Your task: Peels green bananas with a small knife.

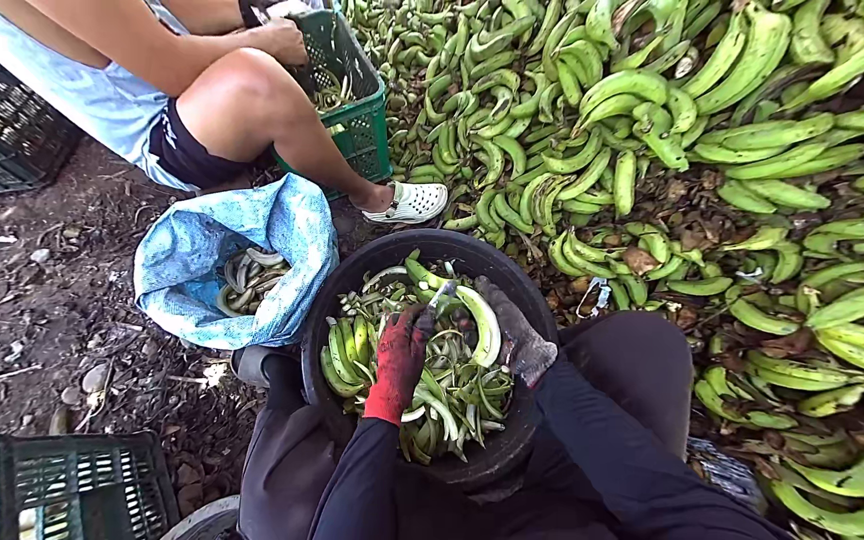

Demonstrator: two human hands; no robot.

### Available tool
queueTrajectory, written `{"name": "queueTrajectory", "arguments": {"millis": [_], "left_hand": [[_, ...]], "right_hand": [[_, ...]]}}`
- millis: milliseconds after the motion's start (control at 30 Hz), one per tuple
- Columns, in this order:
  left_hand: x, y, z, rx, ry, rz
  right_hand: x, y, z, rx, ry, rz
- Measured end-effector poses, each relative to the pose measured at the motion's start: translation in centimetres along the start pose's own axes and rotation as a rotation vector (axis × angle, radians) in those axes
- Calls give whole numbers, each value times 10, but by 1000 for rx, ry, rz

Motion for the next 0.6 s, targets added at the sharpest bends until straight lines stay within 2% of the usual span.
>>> {"name": "queueTrajectory", "arguments": {"millis": [67, 133, 233, 333, 400, 500, 600], "left_hand": [[-5, 12, 9, -143, -9, -42], [-5, 23, 19, -261, -64, -89], [-5, 30, 23, -375, -185, -98], [-4, 25, 22, -374, -235, -110], [-1, 25, 24, -353, -245, -132], [-2, 22, 29, -292, -258, -116], [-7, 19, 31, -165, -271, 15]], "right_hand": [[12, -6, -8, -15, -142, -31], [22, -13, -10, -12, -155, -110], [24, -23, -5, -28, -196, -112], [11, -13, -16, -122, -43, -74], [4, -9, -18, -117, 28, -47], [0, -9, -10, -66, 95, -32], [0, -9, 4, 105, 203, 29]]}}
Point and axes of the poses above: each hand's wrist, its own y-axis away from the middle knuckle, its own x-axis out of the back of the hand, z = x × y, the point moved 1 cm from there along -y, towards the middle knuckle, and after that the axes turned 3 degrees about y, right-handed, at the moved point
